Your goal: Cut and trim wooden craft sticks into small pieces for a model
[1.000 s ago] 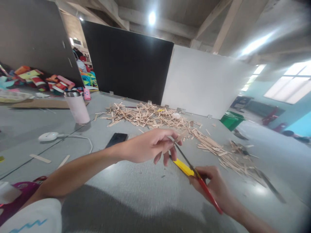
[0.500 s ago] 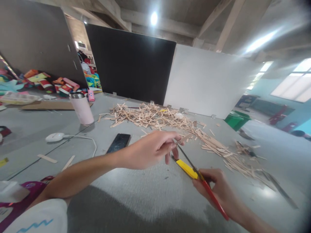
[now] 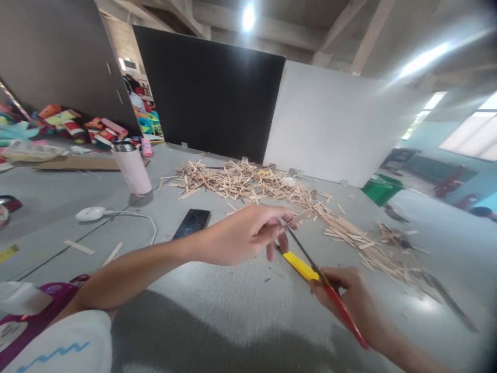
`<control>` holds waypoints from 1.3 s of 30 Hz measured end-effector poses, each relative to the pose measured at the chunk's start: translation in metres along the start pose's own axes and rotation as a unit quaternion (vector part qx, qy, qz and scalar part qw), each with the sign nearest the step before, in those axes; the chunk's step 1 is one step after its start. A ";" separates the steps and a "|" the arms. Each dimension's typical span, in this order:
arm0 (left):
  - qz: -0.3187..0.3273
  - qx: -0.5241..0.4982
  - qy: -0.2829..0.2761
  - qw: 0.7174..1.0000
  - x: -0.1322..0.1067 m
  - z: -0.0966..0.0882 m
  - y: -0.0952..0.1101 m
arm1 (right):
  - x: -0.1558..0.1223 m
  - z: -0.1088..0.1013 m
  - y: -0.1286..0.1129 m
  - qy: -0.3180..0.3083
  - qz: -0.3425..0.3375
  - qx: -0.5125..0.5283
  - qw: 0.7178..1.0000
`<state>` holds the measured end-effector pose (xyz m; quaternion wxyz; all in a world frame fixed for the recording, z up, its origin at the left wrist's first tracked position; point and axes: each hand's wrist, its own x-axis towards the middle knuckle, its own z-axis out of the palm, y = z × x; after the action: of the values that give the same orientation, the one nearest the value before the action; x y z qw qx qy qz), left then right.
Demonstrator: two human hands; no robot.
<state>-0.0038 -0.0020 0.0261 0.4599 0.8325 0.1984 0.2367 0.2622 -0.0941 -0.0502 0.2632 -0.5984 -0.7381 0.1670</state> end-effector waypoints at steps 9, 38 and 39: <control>-0.032 -0.061 -0.032 0.997 0.002 0.000 0.000 | -0.004 0.008 0.011 0.030 -0.043 -0.025 0.998; 0.067 -0.284 -0.131 0.948 0.021 0.000 -0.027 | -0.026 0.018 0.037 -0.201 0.085 0.297 0.930; 0.066 -0.261 -0.116 0.956 0.021 -0.001 -0.028 | -0.027 0.020 0.039 -0.212 0.087 0.312 0.922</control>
<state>0.0100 0.0242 0.0068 0.6642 0.7167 0.0191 0.2116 0.2860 -0.1099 -0.0931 0.2582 -0.4980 -0.6325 0.5341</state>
